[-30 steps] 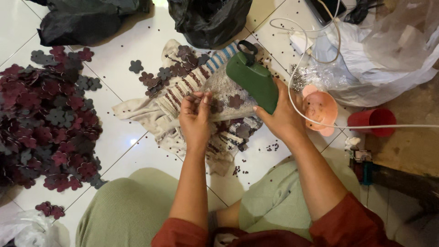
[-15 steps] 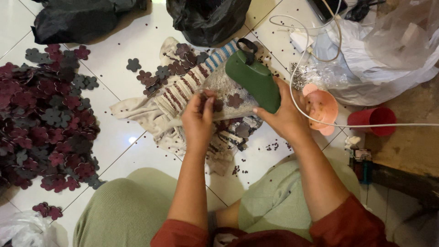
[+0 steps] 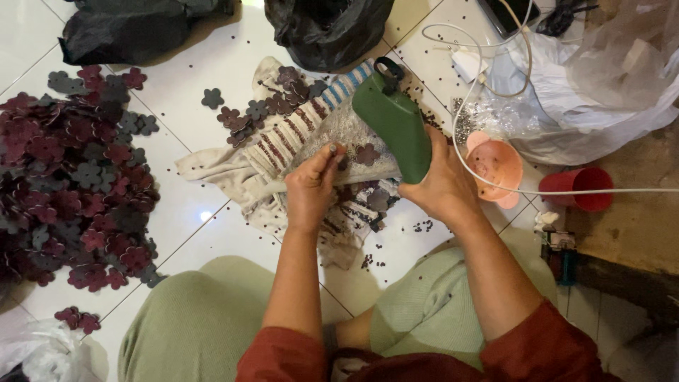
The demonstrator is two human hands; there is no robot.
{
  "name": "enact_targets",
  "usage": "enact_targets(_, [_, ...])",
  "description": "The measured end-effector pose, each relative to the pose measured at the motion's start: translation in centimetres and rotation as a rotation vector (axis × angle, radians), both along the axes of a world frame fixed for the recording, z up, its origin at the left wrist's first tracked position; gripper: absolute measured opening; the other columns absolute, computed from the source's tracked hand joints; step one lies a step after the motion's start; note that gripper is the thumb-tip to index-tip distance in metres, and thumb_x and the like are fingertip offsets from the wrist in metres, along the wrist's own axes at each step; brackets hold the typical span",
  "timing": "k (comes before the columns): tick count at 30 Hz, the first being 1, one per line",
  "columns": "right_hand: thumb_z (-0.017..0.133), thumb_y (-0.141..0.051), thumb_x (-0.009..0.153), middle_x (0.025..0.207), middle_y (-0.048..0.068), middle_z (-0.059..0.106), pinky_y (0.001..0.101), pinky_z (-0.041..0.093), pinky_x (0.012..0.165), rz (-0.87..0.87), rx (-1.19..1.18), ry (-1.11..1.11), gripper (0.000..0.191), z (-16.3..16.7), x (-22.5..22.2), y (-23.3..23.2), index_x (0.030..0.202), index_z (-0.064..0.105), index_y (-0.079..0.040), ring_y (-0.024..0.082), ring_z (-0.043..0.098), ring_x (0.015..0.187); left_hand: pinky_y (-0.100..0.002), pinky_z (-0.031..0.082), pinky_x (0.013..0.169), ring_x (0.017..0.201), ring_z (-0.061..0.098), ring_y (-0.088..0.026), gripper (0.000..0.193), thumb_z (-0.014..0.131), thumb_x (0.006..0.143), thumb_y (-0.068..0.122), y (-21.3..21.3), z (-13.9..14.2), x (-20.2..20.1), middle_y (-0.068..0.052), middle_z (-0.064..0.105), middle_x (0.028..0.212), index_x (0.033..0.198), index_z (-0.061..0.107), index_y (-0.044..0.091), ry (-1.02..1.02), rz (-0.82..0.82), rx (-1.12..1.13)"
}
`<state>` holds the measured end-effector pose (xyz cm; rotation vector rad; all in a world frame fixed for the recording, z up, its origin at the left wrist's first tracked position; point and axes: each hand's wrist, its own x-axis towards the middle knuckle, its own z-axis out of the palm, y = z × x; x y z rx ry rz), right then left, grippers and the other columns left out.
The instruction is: The person sits on the floor holding a green shoe upper in one hand. They pick up small flower-shaped fabric cutouts, apply glue to them from a tube, and press the flowers onto the surface of the shoe upper one at a time, placing finished pieces aside.
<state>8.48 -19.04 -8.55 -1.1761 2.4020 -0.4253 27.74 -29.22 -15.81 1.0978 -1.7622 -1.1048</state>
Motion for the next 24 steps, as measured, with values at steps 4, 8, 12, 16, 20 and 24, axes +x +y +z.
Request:
enact_targets(4, [0.086, -0.024, 0.062, 0.135, 0.023, 0.058, 0.0486, 0.045, 0.100, 0.024, -0.076, 0.057, 0.106, 1.0, 0.3, -1.7, 0.154, 0.035, -0.010, 0.041, 0.057, 0.122, -0.031, 0.062, 0.080, 0.091, 0.079, -0.019, 0.017, 0.072, 0.096, 0.005, -1.7, -1.5, -1.0, -0.009, 0.079, 0.103, 0.112, 0.076, 0.009, 0.026, 0.001, -0.103])
enact_targets(8, [0.087, -0.021, 0.070, 0.137, 0.020, 0.060, 0.0458, 0.045, 0.107, 0.151, -0.513, -0.009, 0.090, 4.7, 1.6, 0.8, 0.147, 0.045, -0.002, 0.036, 0.060, 0.126, -0.032, 0.061, 0.081, 0.092, 0.079, -0.022, 0.018, 0.072, 0.095, 0.006, -2.0, -1.0, -1.1, -0.011, 0.078, 0.103, 0.112, 0.075, 0.008, 0.030, -0.012, -0.107])
enact_targets(12, [0.085, -0.018, 0.080, 0.128, 0.014, 0.056, 0.0403, 0.045, 0.104, 0.208, -0.766, -0.106, 0.077, 7.9, 3.7, 3.8, 0.146, 0.048, -0.003, 0.029, 0.055, 0.112, -0.033, 0.061, 0.079, 0.092, 0.079, -0.024, 0.021, 0.073, 0.094, 0.008, -0.9, -0.4, -0.3, -0.013, 0.077, 0.104, 0.114, 0.075, 0.009, 0.040, -0.028, -0.074])
enact_targets(16, [0.085, -0.019, 0.068, 0.131, 0.022, 0.052, 0.0484, 0.043, 0.109, 0.348, -0.654, 0.165, 0.087, 8.4, 5.8, 3.2, 0.143, 0.042, -0.003, 0.041, 0.053, 0.122, -0.037, 0.060, 0.078, 0.091, 0.077, -0.029, 0.020, 0.073, 0.091, 0.007, -0.1, -0.5, 0.6, -0.016, 0.076, 0.103, 0.111, 0.076, 0.009, 0.024, -0.027, -0.211])
enact_targets(20, [0.089, -0.026, 0.057, 0.133, 0.025, 0.055, 0.0534, 0.043, 0.097, 0.242, -0.166, 0.129, 0.105, 8.6, 6.6, 3.6, 0.147, 0.039, -0.002, 0.045, 0.054, 0.119, -0.043, 0.057, 0.072, 0.082, 0.072, -0.036, 0.007, 0.074, 0.085, 0.004, 1.1, -0.5, 0.7, -0.017, 0.072, 0.087, 0.091, 0.070, 0.004, -0.115, -0.036, -0.169])
enact_targets(24, [0.088, -0.030, 0.057, 0.128, 0.022, 0.057, 0.0519, 0.044, 0.102, 0.199, -0.098, 0.210, 0.107, 10.6, 6.2, 6.0, 0.149, 0.040, -0.008, 0.042, 0.054, 0.120, -0.043, 0.057, 0.072, 0.082, 0.072, -0.037, 0.007, 0.073, 0.088, 0.004, 2.8, 0.8, -0.1, -0.018, 0.071, 0.086, 0.093, 0.070, 0.004, -0.075, -0.056, -0.150])
